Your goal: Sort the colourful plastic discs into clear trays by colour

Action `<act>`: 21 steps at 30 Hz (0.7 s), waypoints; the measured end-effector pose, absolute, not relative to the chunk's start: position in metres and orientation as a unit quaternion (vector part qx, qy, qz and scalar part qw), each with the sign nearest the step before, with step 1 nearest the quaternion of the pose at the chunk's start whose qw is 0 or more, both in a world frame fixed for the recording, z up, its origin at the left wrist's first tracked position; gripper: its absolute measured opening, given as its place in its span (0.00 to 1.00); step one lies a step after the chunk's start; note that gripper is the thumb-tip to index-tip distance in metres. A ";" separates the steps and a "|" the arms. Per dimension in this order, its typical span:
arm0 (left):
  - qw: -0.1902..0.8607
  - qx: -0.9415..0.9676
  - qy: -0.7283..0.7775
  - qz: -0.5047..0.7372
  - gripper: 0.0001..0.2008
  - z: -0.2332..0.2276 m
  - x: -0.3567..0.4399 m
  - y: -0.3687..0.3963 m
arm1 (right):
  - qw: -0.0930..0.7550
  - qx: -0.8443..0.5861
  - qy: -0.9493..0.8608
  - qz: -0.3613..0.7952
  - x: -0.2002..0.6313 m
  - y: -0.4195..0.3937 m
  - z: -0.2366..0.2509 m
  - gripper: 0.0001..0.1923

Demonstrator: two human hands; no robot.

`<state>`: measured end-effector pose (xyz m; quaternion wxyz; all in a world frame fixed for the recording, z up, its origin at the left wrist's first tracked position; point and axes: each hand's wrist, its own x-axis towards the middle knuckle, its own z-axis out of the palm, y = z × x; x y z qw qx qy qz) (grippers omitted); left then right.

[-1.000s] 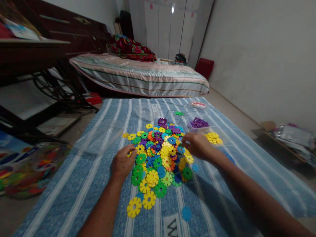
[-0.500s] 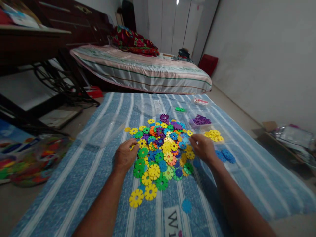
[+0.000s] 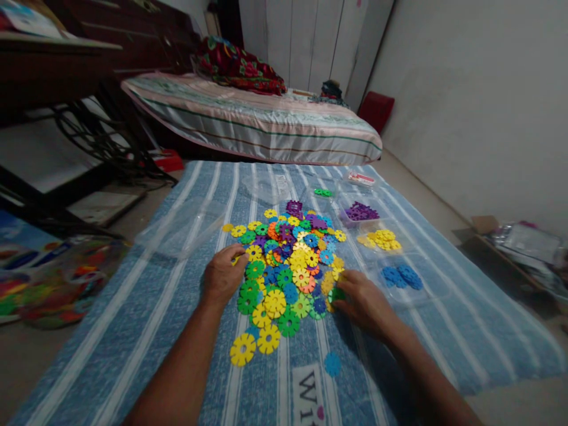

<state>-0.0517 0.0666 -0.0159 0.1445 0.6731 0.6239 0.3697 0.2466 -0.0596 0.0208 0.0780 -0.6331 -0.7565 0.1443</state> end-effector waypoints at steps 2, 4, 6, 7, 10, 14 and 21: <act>0.142 0.675 0.621 0.373 0.13 -0.016 -0.052 0.067 | 0.084 -0.630 -0.755 0.159 0.247 -0.059 0.021 0.02; 0.140 0.676 0.619 0.375 0.13 -0.016 -0.053 0.067 | 0.096 -0.627 -0.752 0.178 0.248 -0.058 0.025 0.01; 0.139 0.676 0.619 0.375 0.13 -0.017 -0.054 0.068 | 0.103 -0.626 -0.745 0.203 0.248 -0.057 0.032 0.02; 0.138 0.675 0.621 0.374 0.13 -0.017 -0.055 0.069 | 0.101 -0.625 -0.743 0.216 0.248 -0.056 0.037 0.03; 0.135 0.673 0.626 0.370 0.14 -0.019 -0.056 0.069 | 0.091 -0.603 -0.751 0.254 0.247 -0.048 0.050 0.07; 0.133 0.677 0.621 0.372 0.14 -0.021 -0.057 0.070 | 0.247 -0.590 -0.691 0.335 0.245 -0.011 0.055 0.08; 0.129 0.679 0.617 0.375 0.13 -0.021 -0.058 0.071 | 0.650 -0.525 -0.331 0.437 0.237 0.061 0.051 0.25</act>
